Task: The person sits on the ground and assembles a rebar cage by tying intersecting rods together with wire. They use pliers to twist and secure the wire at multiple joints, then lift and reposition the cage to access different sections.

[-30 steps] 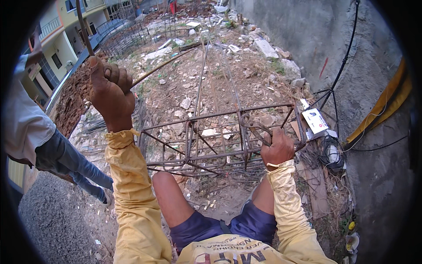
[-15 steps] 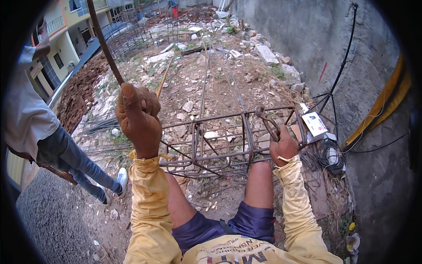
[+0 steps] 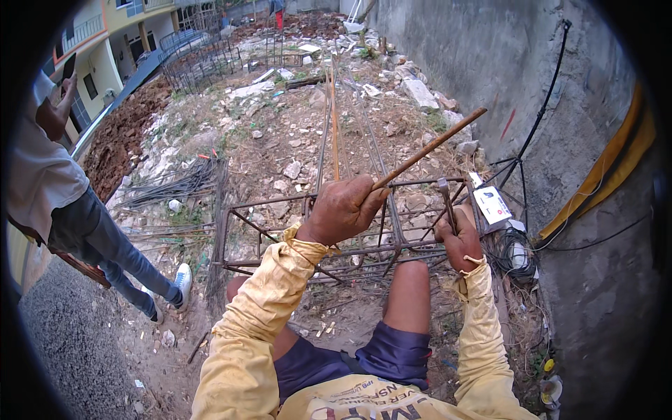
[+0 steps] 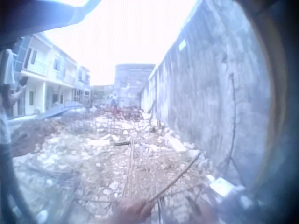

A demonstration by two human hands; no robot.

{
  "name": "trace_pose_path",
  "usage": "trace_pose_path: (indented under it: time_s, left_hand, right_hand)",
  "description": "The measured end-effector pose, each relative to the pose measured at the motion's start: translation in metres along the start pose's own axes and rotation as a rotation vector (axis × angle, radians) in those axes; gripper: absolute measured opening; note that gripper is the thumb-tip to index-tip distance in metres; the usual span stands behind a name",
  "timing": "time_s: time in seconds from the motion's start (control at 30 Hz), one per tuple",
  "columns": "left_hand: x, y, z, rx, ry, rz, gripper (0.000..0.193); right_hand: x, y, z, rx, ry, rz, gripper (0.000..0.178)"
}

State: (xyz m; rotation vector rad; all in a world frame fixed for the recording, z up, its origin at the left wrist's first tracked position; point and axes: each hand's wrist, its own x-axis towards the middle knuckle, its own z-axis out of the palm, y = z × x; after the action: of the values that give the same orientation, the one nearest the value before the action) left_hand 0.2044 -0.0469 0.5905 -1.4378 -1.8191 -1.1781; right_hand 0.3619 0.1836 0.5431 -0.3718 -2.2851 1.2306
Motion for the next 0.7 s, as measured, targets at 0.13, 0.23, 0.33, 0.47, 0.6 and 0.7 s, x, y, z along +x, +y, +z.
trace_pose_path:
  time_s: [0.13,0.23,0.33,0.47,0.6,0.7]
  left_hand:
    - [-0.012,0.004,0.016,0.072,-0.173,0.034,0.031]
    - [-0.024,0.005,0.022,0.120,-0.305,0.058,0.034]
    - [-0.041,-0.001,0.032,0.114,-0.440,0.056,0.033]
    - [-0.055,0.004,0.037,0.109,-0.503,0.060,0.032]
    - [-0.059,0.012,0.041,0.112,-0.459,0.074,0.035]
    - [-0.065,0.012,0.044,0.148,-0.425,0.099,0.036]
  right_hand:
    - [-0.020,0.011,-0.005,0.202,-0.019,-0.113,0.016]
    - [-0.029,0.011,-0.005,0.276,-0.016,-0.097,0.016]
    - [-0.029,0.021,-0.015,0.186,-0.059,-0.112,0.015]
    - [-0.045,0.022,-0.020,0.200,-0.072,-0.106,0.014]
    - [-0.063,-0.002,-0.038,-0.303,0.034,-0.251,0.014]
    - [-0.081,-0.044,-0.065,-0.364,-0.202,-0.062,0.015]
